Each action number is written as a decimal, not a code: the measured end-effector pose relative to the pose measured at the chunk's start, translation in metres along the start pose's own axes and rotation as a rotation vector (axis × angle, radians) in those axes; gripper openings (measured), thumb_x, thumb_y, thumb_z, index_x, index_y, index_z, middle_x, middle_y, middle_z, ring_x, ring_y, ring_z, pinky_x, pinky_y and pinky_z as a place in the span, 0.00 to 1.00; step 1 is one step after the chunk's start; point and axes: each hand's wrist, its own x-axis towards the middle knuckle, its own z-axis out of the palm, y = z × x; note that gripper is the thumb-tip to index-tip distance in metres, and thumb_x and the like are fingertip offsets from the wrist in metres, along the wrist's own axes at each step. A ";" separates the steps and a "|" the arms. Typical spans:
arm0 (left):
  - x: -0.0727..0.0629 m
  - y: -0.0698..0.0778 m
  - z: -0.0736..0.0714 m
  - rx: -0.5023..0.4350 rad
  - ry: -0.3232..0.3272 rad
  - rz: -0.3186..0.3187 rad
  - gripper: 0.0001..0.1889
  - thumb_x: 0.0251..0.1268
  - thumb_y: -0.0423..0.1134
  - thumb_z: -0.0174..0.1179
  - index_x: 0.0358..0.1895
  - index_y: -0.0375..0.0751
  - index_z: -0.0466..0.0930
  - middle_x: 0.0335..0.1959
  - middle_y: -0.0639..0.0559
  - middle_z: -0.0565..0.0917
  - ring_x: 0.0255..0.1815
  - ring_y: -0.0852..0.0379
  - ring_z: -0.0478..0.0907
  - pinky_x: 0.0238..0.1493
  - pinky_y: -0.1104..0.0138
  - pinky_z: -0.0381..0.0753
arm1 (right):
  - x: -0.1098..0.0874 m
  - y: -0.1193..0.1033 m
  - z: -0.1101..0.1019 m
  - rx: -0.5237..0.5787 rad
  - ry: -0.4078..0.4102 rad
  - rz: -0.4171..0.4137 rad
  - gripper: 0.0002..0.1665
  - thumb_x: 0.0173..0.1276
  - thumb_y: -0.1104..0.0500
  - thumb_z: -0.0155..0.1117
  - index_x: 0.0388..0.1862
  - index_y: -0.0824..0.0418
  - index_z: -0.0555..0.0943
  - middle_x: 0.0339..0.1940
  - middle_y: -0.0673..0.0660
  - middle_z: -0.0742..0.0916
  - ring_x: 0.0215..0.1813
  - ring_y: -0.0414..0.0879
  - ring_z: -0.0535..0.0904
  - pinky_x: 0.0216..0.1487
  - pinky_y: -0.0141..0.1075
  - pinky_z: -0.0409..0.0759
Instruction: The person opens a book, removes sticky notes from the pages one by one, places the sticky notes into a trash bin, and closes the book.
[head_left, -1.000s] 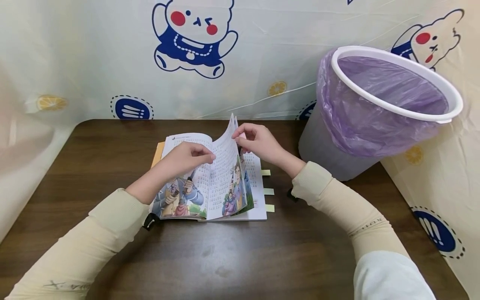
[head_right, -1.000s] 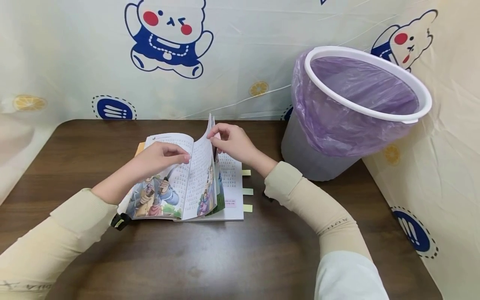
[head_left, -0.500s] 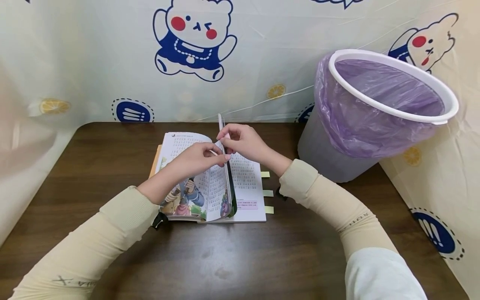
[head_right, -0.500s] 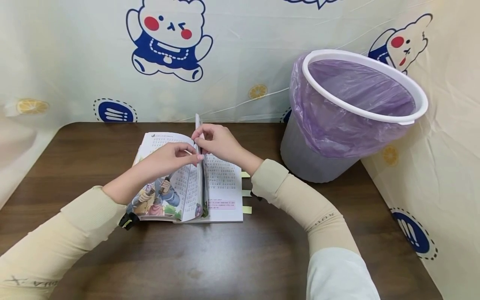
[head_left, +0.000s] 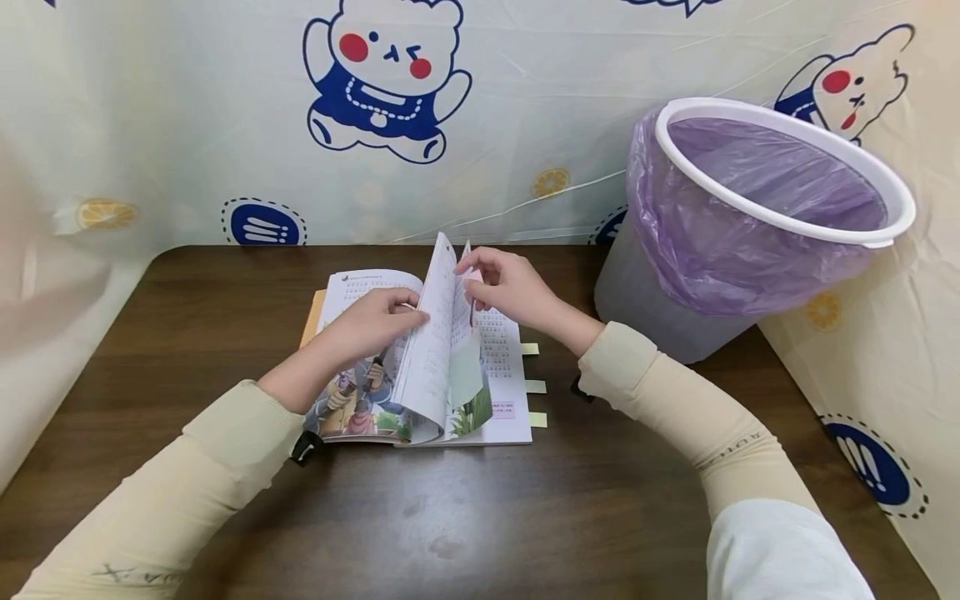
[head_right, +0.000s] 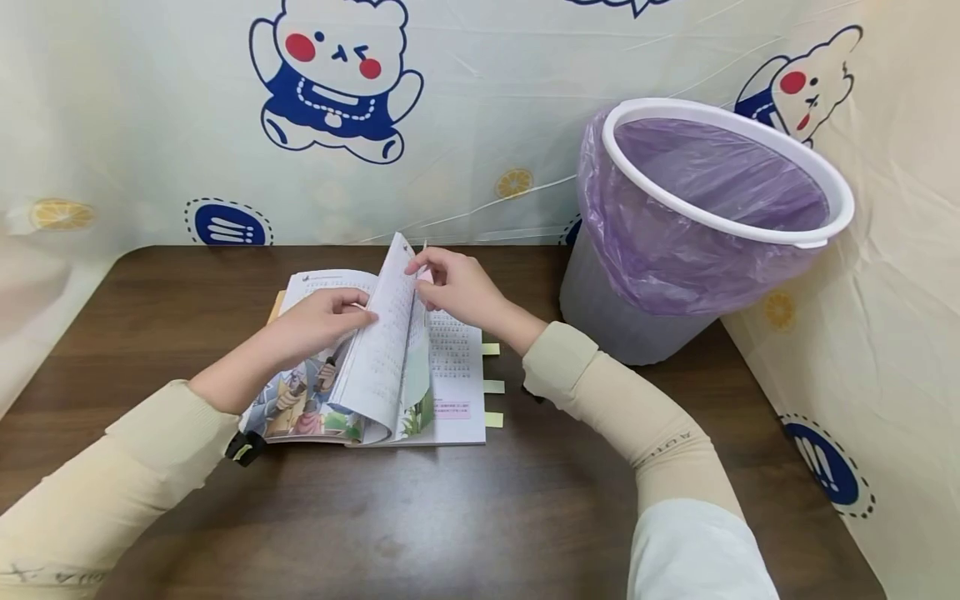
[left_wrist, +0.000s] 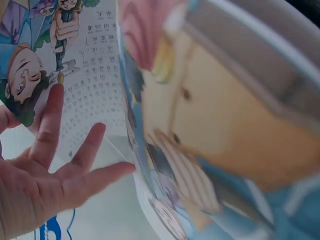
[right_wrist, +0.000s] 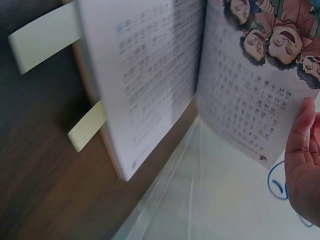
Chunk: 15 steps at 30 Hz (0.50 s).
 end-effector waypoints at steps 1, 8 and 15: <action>-0.002 -0.002 -0.002 -0.039 -0.010 -0.009 0.19 0.77 0.37 0.52 0.62 0.26 0.73 0.53 0.32 0.85 0.42 0.53 0.83 0.42 0.62 0.80 | -0.001 0.002 -0.002 -0.005 0.001 0.005 0.12 0.73 0.66 0.59 0.53 0.64 0.82 0.31 0.59 0.81 0.31 0.51 0.80 0.39 0.47 0.82; -0.016 -0.020 -0.024 -0.208 -0.061 -0.064 0.31 0.81 0.33 0.48 0.80 0.30 0.49 0.60 0.28 0.80 0.44 0.54 0.86 0.45 0.62 0.83 | -0.012 0.026 -0.015 -0.045 0.015 0.063 0.14 0.73 0.66 0.62 0.55 0.66 0.81 0.32 0.59 0.83 0.31 0.50 0.80 0.35 0.40 0.82; -0.027 -0.030 -0.042 -0.200 -0.044 -0.071 0.37 0.80 0.30 0.48 0.85 0.47 0.42 0.63 0.27 0.76 0.46 0.49 0.85 0.43 0.60 0.83 | -0.027 0.046 -0.023 -0.041 0.025 0.138 0.15 0.74 0.68 0.62 0.58 0.66 0.80 0.32 0.60 0.82 0.32 0.55 0.81 0.43 0.55 0.84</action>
